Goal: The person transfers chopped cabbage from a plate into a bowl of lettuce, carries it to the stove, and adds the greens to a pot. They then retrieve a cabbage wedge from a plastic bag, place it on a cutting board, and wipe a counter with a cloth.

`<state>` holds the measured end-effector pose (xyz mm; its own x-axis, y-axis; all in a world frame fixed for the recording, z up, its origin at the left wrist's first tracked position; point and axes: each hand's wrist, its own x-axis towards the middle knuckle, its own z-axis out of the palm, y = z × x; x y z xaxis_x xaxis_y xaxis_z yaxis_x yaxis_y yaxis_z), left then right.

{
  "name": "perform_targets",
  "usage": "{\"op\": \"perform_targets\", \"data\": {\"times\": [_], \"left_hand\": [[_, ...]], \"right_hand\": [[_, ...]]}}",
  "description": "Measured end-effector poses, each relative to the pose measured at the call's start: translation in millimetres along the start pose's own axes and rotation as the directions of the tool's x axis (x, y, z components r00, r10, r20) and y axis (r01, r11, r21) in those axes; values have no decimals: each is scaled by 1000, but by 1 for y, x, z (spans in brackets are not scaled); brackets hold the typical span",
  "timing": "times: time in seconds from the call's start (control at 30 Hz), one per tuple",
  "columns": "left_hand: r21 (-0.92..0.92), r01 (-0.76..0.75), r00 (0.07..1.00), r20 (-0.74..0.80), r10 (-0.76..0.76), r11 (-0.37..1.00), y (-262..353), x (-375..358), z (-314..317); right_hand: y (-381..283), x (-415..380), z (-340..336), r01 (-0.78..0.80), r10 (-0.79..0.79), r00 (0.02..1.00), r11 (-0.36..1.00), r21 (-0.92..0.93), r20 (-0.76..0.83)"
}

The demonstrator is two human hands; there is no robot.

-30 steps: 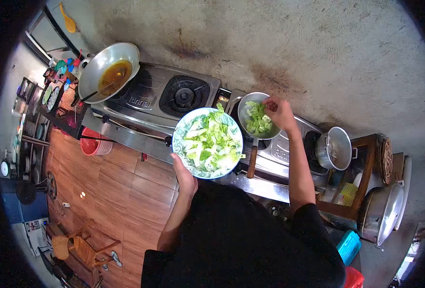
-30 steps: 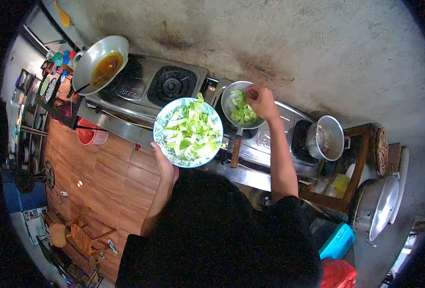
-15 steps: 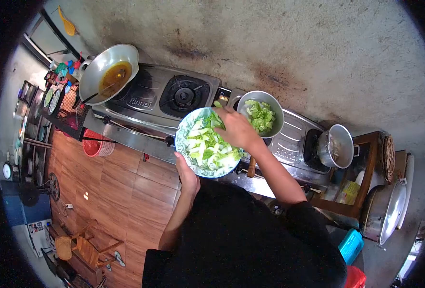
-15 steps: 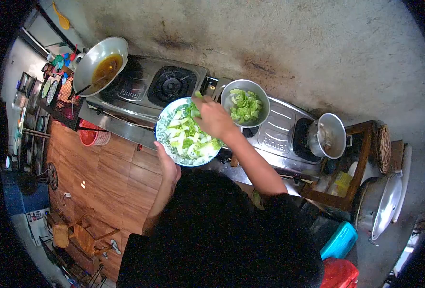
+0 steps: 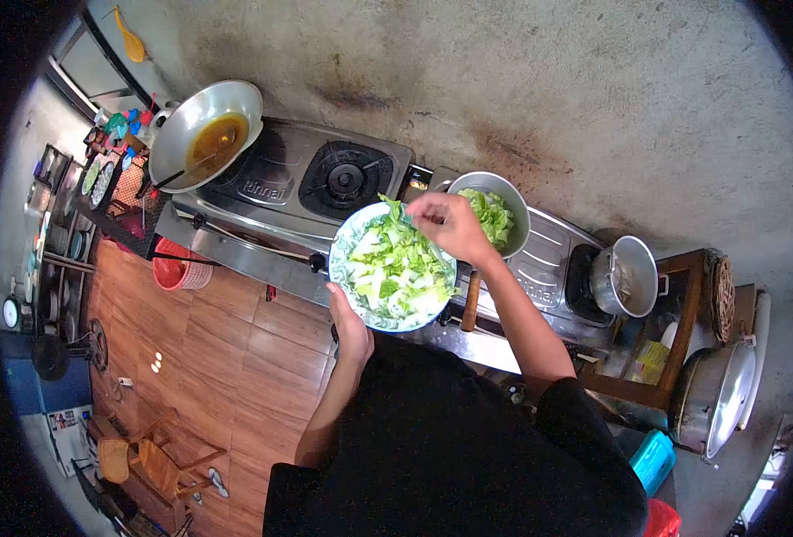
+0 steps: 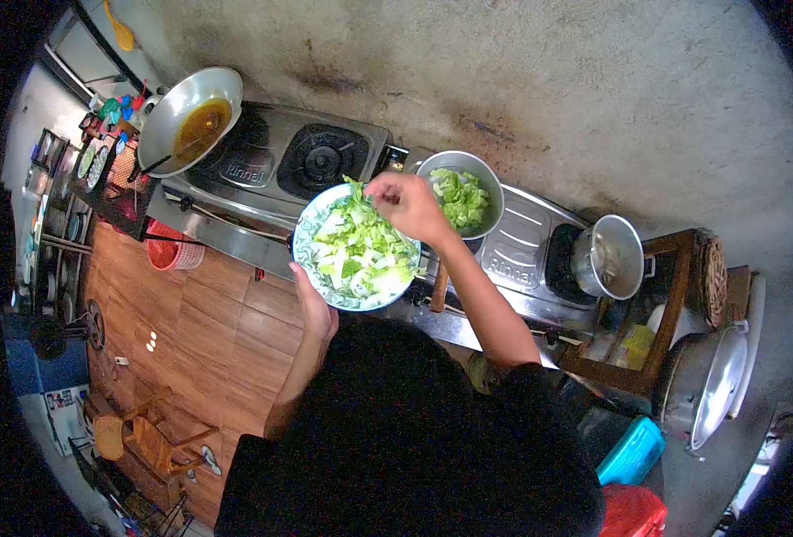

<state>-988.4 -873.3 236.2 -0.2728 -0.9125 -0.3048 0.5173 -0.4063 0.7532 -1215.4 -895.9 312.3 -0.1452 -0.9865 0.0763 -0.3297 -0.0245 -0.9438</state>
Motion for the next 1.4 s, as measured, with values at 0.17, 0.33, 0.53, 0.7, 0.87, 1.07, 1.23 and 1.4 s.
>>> {"op": "perform_targets", "data": {"times": [0.17, 0.33, 0.53, 0.7, 0.87, 1.07, 1.23, 1.4], "left_hand": [[20, 27, 999, 21, -27, 999, 1, 0, 0], [42, 43, 999, 19, -44, 998, -1, -1, 1], [32, 26, 1000, 15, -26, 999, -5, 2, -6], [-10, 37, 999, -8, -37, 999, 1, 2, -1], [37, 53, 998, -29, -52, 998, 4, 3, 1], [55, 7, 1000, 12, -7, 998, 3, 3, 1], [64, 26, 1000, 5, -26, 998, 2, 3, 1], [19, 44, 999, 29, -44, 999, 0, 4, -3]], "right_hand": [[-20, 8, 2, 146, -172, 985, 904, -401, -28], [10, 21, 14, 237, -282, 959, 801, -549, 3], [-2, 12, -6, -32, 39, 993, 998, 61, -111], [-22, 1, -19, 141, -149, 989, 906, -400, 11], [-14, -7, -5, 236, -96, 951, 838, -493, 293], [-26, -19, 20, 267, -121, 951, 786, -558, 284], [-17, -14, 29, 221, -67, 953, 821, -527, 295], [-13, -13, 17, 247, -161, 961, 863, -441, 223]]}}
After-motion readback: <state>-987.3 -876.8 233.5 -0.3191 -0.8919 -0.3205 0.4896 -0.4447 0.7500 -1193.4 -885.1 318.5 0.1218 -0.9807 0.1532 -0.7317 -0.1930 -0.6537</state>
